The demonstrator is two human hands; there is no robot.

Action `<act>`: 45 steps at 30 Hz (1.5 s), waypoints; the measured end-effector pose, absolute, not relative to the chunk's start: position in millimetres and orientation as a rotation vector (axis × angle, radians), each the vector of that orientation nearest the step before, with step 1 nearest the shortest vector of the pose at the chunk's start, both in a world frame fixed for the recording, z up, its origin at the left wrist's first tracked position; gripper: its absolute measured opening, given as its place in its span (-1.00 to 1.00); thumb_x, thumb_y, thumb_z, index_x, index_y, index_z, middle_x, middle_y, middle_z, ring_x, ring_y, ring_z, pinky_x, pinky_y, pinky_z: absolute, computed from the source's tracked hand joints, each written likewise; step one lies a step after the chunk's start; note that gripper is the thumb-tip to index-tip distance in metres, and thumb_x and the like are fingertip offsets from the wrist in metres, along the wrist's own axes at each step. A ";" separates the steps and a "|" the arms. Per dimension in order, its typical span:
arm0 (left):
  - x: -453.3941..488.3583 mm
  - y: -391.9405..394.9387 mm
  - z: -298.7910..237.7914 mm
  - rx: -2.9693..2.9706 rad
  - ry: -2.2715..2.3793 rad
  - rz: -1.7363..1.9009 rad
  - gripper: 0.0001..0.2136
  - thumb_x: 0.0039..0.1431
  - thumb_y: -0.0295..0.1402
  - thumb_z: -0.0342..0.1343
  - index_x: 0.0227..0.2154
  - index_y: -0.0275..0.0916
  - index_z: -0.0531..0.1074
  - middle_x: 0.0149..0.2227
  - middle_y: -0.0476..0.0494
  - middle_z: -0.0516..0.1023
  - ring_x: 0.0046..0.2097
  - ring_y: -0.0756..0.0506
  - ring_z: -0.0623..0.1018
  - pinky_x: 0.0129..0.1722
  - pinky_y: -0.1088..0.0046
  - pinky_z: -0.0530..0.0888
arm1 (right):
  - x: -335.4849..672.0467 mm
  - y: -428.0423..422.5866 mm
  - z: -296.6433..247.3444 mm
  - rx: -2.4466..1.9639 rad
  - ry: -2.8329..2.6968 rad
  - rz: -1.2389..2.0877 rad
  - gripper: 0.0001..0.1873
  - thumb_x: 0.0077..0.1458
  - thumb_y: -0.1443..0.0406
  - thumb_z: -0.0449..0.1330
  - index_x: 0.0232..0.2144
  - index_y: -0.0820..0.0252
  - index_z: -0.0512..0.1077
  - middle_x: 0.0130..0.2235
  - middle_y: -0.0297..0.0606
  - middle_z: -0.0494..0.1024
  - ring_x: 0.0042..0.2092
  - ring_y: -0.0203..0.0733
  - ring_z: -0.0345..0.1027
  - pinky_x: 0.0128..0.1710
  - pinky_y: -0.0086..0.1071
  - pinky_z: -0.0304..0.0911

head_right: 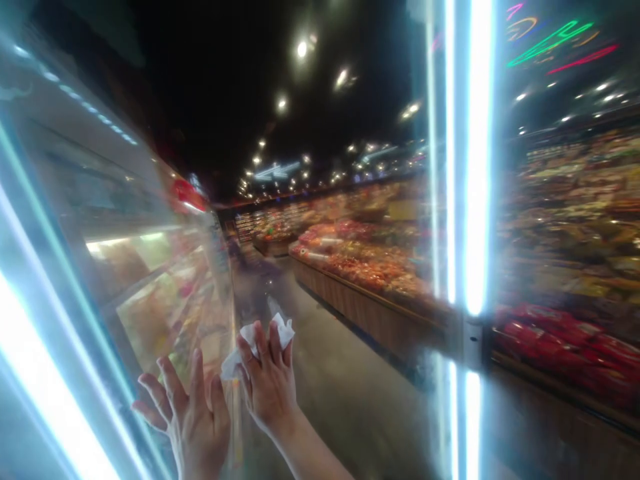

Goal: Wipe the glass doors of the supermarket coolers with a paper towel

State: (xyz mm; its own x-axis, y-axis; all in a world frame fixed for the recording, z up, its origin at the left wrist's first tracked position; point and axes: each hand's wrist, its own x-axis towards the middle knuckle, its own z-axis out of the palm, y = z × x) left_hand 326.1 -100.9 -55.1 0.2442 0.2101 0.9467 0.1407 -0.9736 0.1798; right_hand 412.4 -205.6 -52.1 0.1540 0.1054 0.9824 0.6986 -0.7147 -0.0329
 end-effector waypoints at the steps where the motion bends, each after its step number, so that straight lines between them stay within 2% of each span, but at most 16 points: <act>1: 329.0 -104.3 -54.3 2.421 0.338 1.869 -0.21 0.32 -0.40 0.07 0.45 0.22 -0.22 0.54 -0.14 -0.33 0.51 -0.41 -0.32 0.36 -0.46 -0.28 | 415.3 -208.0 -49.3 -1.943 -0.773 -1.604 -0.18 0.34 0.36 0.05 0.50 -0.01 -0.22 0.53 -0.23 -0.19 0.53 0.17 -0.46 0.37 0.19 0.03; 5: 344.4 -122.4 -52.4 2.404 0.278 1.858 -0.22 0.33 -0.39 0.06 0.44 0.25 -0.23 0.54 -0.10 -0.34 0.51 -0.43 -0.33 0.33 -0.52 -0.28 | 427.4 -221.4 -42.0 -1.952 -0.761 -1.609 -0.19 0.33 0.36 0.05 0.50 0.04 -0.21 0.52 -0.16 -0.13 0.53 0.19 -0.45 0.35 0.23 0.06; 9: 361.6 -142.3 -55.7 2.386 0.222 1.872 -0.22 0.32 -0.39 0.05 0.44 0.24 -0.23 0.54 -0.06 -0.35 0.51 -0.42 -0.31 0.34 -0.48 -0.30 | 441.7 -241.5 -74.8 -1.960 -0.743 -1.615 -0.22 0.32 0.39 0.03 0.49 0.10 -0.14 0.50 -0.13 -0.06 0.52 0.18 -0.38 0.32 0.18 0.15; 12: 373.1 -160.2 -58.0 2.389 0.201 1.878 -0.24 0.33 -0.39 0.02 0.44 0.23 -0.22 0.54 -0.06 -0.33 0.51 -0.42 -0.30 0.35 -0.48 -0.29 | 458.6 -265.3 -83.2 -1.942 -0.668 -1.619 -0.21 0.32 0.42 0.02 0.49 0.12 -0.16 0.51 -0.14 -0.11 0.53 0.15 -0.38 0.34 0.12 0.13; 17: 388.4 -195.7 -57.5 2.443 0.169 1.848 -0.24 0.34 -0.41 0.00 0.45 0.19 -0.25 0.54 -0.10 -0.36 0.51 -0.43 -0.32 0.36 -0.46 -0.28 | 486.0 -310.7 -61.4 -1.924 -0.584 -1.576 -0.19 0.37 0.39 0.00 0.50 0.08 -0.28 0.52 -0.08 -0.22 0.53 0.16 -0.46 0.35 0.22 0.06; 23: 408.6 -235.7 -61.0 2.422 0.162 1.835 -0.26 0.33 -0.42 0.03 0.44 0.19 -0.18 0.54 -0.08 -0.30 0.51 -0.41 -0.28 0.38 -0.42 -0.27 | 504.6 -355.0 -85.1 -1.942 -0.554 -1.571 -0.27 0.40 0.40 -0.05 0.50 0.13 -0.22 0.52 -0.10 -0.18 0.53 0.09 -0.45 0.36 0.12 0.07; 28: 423.1 -263.2 -64.2 2.420 0.126 1.847 -0.24 0.31 -0.44 0.05 0.44 0.16 -0.16 0.54 -0.11 -0.29 0.51 -0.41 -0.30 0.38 -0.43 -0.28 | 534.3 -392.5 -54.9 -1.885 -0.496 -1.551 -0.26 0.42 0.34 -0.07 0.50 0.05 -0.30 0.52 -0.06 -0.16 0.53 0.14 -0.46 0.35 0.28 0.00; 33: 431.4 -278.7 -61.8 2.447 0.117 1.842 -0.23 0.30 -0.47 0.07 0.44 0.14 -0.13 0.54 -0.11 -0.27 0.52 -0.38 -0.30 0.40 -0.39 -0.27 | 540.3 -406.8 -92.2 -1.894 -0.432 -1.523 -0.27 0.42 0.38 -0.09 0.50 0.02 -0.29 0.53 -0.10 -0.21 0.53 0.09 -0.42 0.33 0.22 0.07; 35: 434.1 -282.7 -58.8 2.445 0.120 1.837 -0.23 0.29 -0.47 0.07 0.44 0.15 -0.14 0.53 -0.08 -0.26 0.51 -0.37 -0.31 0.40 -0.38 -0.26 | 542.7 -415.2 -97.1 -1.909 -0.418 -1.491 -0.26 0.43 0.37 -0.10 0.50 -0.01 -0.31 0.53 -0.10 -0.22 0.53 0.10 -0.42 0.32 0.25 0.08; 39: 439.2 -288.3 -55.6 2.469 0.126 1.821 -0.21 0.29 -0.48 0.08 0.43 0.16 -0.19 0.53 -0.06 -0.25 0.51 -0.36 -0.32 0.40 -0.38 -0.23 | 555.6 -436.9 -65.9 -1.881 -0.422 -1.473 -0.25 0.44 0.30 -0.09 0.49 -0.05 -0.38 0.53 -0.09 -0.29 0.53 0.18 -0.47 0.31 0.39 0.02; 45: 440.8 -280.7 -61.8 2.489 0.129 1.851 -0.25 0.27 -0.48 0.10 0.42 0.17 -0.04 0.53 -0.06 -0.19 0.52 -0.37 -0.23 0.41 -0.37 -0.21 | 544.0 -428.5 -72.1 -1.852 -0.431 -1.490 -0.28 0.45 0.27 -0.11 0.50 0.01 -0.36 0.53 -0.04 -0.24 0.53 0.19 -0.45 0.33 0.43 -0.05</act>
State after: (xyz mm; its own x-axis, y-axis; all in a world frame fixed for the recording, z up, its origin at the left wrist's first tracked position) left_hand 440.8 -280.7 -61.8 0.2859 0.0889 0.9541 0.0440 -0.9959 0.0796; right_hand 544.0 -428.5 -72.1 0.2795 -0.1707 0.9449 0.6483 -0.6923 -0.3169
